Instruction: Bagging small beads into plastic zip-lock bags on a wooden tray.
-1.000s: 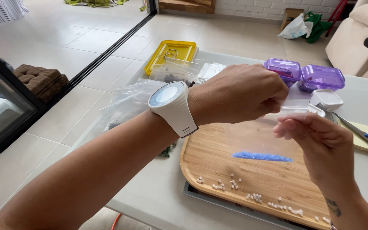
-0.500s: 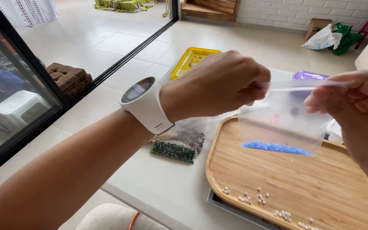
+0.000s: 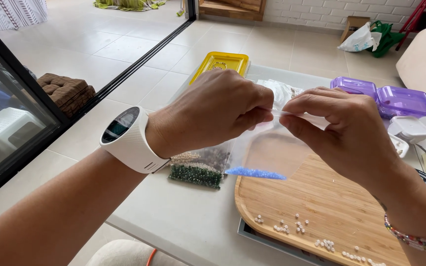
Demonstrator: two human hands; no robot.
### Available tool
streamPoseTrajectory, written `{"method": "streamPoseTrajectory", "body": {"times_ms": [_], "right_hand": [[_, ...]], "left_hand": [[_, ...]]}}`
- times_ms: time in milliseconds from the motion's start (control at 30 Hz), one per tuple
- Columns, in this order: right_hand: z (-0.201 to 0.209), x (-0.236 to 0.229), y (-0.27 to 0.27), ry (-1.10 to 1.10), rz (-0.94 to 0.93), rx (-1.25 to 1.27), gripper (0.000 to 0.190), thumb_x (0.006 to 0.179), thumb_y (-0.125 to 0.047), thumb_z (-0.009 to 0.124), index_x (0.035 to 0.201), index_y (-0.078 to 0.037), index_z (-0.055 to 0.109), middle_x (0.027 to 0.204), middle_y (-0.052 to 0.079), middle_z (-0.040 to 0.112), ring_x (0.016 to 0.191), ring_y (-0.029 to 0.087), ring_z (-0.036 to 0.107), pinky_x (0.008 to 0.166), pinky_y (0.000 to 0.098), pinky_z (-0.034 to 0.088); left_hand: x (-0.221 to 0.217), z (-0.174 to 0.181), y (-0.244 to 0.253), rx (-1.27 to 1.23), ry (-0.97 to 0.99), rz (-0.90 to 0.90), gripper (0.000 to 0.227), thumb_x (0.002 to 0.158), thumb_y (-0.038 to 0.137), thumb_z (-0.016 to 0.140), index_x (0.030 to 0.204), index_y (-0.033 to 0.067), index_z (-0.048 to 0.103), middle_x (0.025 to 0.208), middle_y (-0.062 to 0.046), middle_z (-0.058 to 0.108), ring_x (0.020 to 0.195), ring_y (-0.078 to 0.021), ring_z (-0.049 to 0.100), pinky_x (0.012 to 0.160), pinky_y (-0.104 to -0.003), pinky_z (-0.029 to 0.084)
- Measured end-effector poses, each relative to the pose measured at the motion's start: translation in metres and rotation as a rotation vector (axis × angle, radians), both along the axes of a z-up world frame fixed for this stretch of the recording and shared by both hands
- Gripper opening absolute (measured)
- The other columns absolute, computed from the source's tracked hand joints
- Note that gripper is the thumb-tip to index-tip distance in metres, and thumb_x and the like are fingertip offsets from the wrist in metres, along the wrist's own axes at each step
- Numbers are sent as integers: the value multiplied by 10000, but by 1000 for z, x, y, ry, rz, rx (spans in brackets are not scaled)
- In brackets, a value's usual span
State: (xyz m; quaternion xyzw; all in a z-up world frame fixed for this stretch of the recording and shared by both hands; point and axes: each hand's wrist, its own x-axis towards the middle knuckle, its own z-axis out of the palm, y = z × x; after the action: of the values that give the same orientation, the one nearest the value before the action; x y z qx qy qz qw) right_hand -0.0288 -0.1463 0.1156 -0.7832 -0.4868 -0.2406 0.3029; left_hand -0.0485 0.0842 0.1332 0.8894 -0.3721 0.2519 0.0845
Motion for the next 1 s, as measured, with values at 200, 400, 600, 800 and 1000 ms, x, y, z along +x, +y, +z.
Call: {"method": "streamPoseTrajectory", "body": {"times_ms": [200,400,600,800,1000], "right_hand": [[9,-4,24,-123,110,-84,35,959,-26,704,978,-35,731,899,55,756,746,206,695,758,352,516],[13,1,47,233,-142,-66,116,965,-260,706,925,-183,782,822,-54,699,485,76,419,472,261,374],[-1,12,91,94,167,-56,73,939,-118,683,934,-83,746,852,27,776,745,151,701,699,322,526],[-24,16,117,82,292,-67,62,934,-96,629,897,-107,677,769,14,673,640,177,595,606,326,457],[-48,18,103,122,285,-220,157,1015,-173,565,891,-107,636,776,28,665,653,225,632,654,349,464]], "left_hand": [[-6,2,11,-82,98,-65,209,951,169,567,748,141,613,572,-31,638,490,-308,550,479,-449,355],[-25,7,46,-270,153,-51,144,962,141,613,851,98,695,669,24,742,555,-80,671,564,-259,494],[-36,-12,71,-318,222,87,92,929,115,646,846,114,685,695,22,777,593,-84,712,572,-262,497],[-47,-33,94,-376,286,131,115,877,57,679,792,134,681,662,65,758,530,-57,617,561,-260,474],[-64,-63,119,-527,422,216,234,946,147,684,713,121,686,598,72,699,526,-32,474,515,-229,397]]}}
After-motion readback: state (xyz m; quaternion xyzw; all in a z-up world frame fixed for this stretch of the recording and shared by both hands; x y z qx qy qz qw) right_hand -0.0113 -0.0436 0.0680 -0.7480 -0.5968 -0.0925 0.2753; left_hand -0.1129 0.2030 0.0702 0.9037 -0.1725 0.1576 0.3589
